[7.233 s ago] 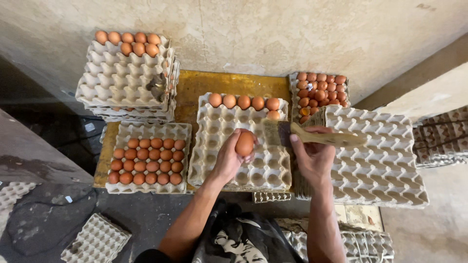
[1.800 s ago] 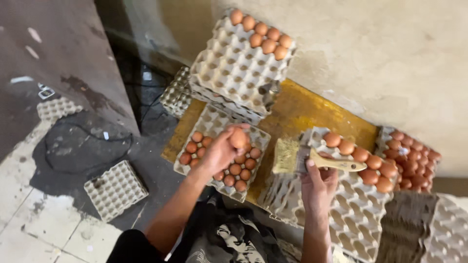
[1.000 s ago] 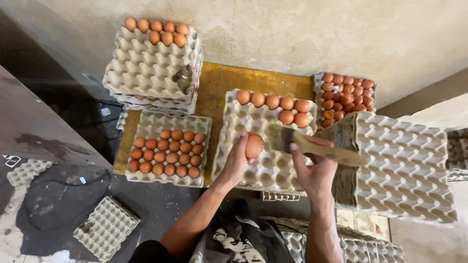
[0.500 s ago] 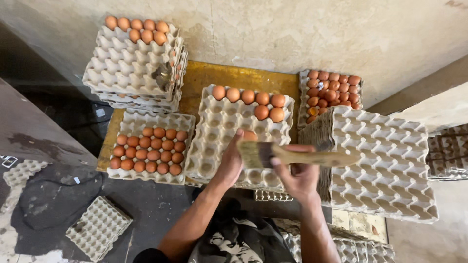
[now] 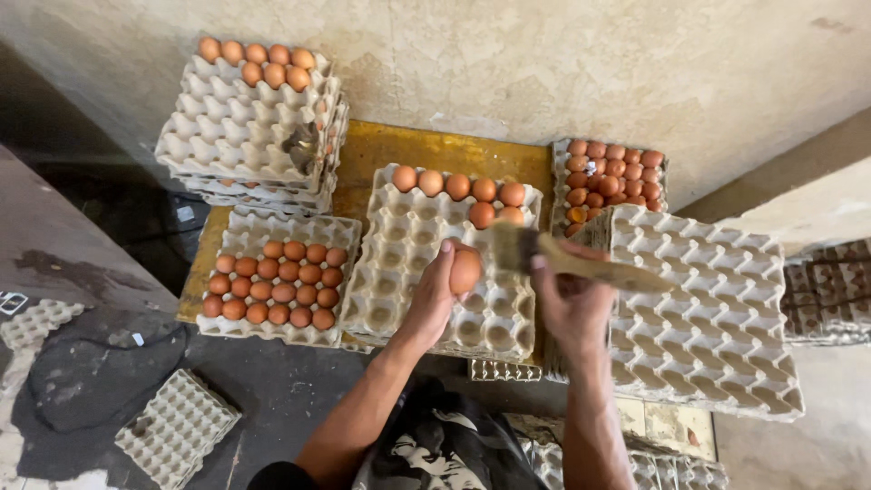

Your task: The person picks up brown eggs from a tray and paints them with a brush. They place the painted eggs into an empty egg carton, repeating the process for multiple eggs.

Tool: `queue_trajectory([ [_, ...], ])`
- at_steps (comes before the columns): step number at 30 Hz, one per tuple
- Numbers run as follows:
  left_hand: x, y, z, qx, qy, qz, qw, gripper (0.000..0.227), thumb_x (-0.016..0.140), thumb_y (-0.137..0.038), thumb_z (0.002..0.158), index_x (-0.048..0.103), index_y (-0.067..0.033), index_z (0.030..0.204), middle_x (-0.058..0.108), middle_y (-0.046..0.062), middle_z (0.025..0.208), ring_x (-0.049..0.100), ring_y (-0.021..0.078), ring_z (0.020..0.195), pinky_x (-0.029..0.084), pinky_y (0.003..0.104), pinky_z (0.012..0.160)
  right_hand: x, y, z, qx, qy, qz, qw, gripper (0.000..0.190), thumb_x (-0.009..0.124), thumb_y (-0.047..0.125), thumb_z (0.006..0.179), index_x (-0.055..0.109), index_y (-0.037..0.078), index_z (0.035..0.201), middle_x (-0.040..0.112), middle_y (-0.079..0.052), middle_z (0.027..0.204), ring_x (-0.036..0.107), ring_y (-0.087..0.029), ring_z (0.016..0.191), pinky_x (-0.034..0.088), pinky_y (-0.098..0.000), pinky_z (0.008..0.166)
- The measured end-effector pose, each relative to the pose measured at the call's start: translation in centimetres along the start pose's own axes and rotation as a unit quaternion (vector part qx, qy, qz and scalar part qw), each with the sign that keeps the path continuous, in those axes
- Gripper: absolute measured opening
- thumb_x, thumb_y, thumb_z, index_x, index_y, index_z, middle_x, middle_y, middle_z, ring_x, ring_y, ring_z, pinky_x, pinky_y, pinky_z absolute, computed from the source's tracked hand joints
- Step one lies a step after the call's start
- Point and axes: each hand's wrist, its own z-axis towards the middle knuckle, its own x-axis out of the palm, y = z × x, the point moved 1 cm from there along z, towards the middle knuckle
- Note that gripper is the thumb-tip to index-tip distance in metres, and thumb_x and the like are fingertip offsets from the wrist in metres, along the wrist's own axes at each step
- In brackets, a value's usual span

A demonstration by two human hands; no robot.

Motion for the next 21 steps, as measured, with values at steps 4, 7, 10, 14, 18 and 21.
queue_trajectory([
  [4, -0.2, -1.0, -0.4, 0.001, 0.050, -0.064, 0.997, 0.058, 0.029, -0.055, 0.109, 0.056, -0.0036, 0.112, 0.055, 0.013, 0.064, 0.056, 0.0199, 0.051, 0.047, 0.028, 0.049, -0.9, -0.1, -0.9, -0.025, -0.023, 0.042, 0.999, 0.048, 0.086, 0.011, 0.087, 0.058, -0.005, 0.123, 0.068, -0.021, 0.104, 0.067, -0.023, 0.099, 0.056, -0.0360, 0.089],
  [7, -0.8, -0.8, -0.5, -0.044, 0.034, -0.091, 0.994, 0.053, 0.036, -0.054, 0.108, 0.064, -0.0091, 0.109, 0.057, 0.006, 0.075, 0.051, 0.0115, 0.054, 0.037, 0.022, 0.046, -0.4, -1.2, -2.1, 0.012, 0.076, 0.085, 0.993, 0.052, 0.090, 0.002, 0.075, 0.061, -0.010, 0.116, 0.073, -0.024, 0.096, 0.070, -0.022, 0.092, 0.060, -0.0392, 0.085],
  [10, -1.7, -0.2, -0.1, -0.050, -0.016, -0.102, 0.993, 0.051, 0.034, -0.047, 0.110, 0.051, -0.0027, 0.127, 0.047, 0.010, 0.086, 0.047, 0.0120, 0.052, 0.031, 0.019, 0.042, 0.1, 0.0, -0.9, -0.029, 0.077, 0.026, 0.996, 0.045, 0.085, 0.010, 0.086, 0.061, -0.011, 0.118, 0.072, -0.026, 0.099, 0.071, -0.026, 0.091, 0.060, -0.0393, 0.080],
  [14, -2.7, 0.9, 0.7, -0.048, 0.030, -0.128, 0.990, 0.048, 0.036, -0.045, 0.109, 0.062, -0.0052, 0.113, 0.055, 0.009, 0.075, 0.050, 0.0135, 0.047, 0.030, 0.020, 0.040, 0.0, -0.5, -2.4, -0.033, 0.044, 0.017, 0.998, 0.048, 0.086, 0.009, 0.083, 0.062, -0.011, 0.119, 0.073, -0.026, 0.095, 0.073, -0.026, 0.087, 0.061, -0.0395, 0.077],
  [18, -2.0, -0.9, 0.1, -0.042, 0.053, -0.144, 0.987, 0.045, 0.043, -0.052, 0.104, 0.062, -0.0117, 0.111, 0.051, 0.001, 0.069, 0.049, 0.0074, 0.048, 0.033, 0.020, 0.040, 2.8, 2.6, -2.6, -0.014, 0.113, 0.062, 0.992, 0.045, 0.086, 0.007, 0.082, 0.062, -0.014, 0.115, 0.071, -0.033, 0.100, 0.073, -0.041, 0.090, 0.063, -0.0517, 0.078],
  [21, -3.0, -1.7, 0.0, -0.020, 0.048, -0.109, 0.993, 0.047, 0.038, -0.053, 0.108, 0.058, -0.0105, 0.111, 0.046, 0.007, 0.058, 0.038, 0.0115, 0.042, 0.025, 0.019, 0.040, 1.5, 2.2, -0.8, -0.024, 0.049, 0.019, 0.998, 0.041, 0.081, 0.010, 0.090, 0.059, -0.007, 0.121, 0.074, -0.023, 0.099, 0.073, -0.024, 0.087, 0.062, -0.0359, 0.076],
])
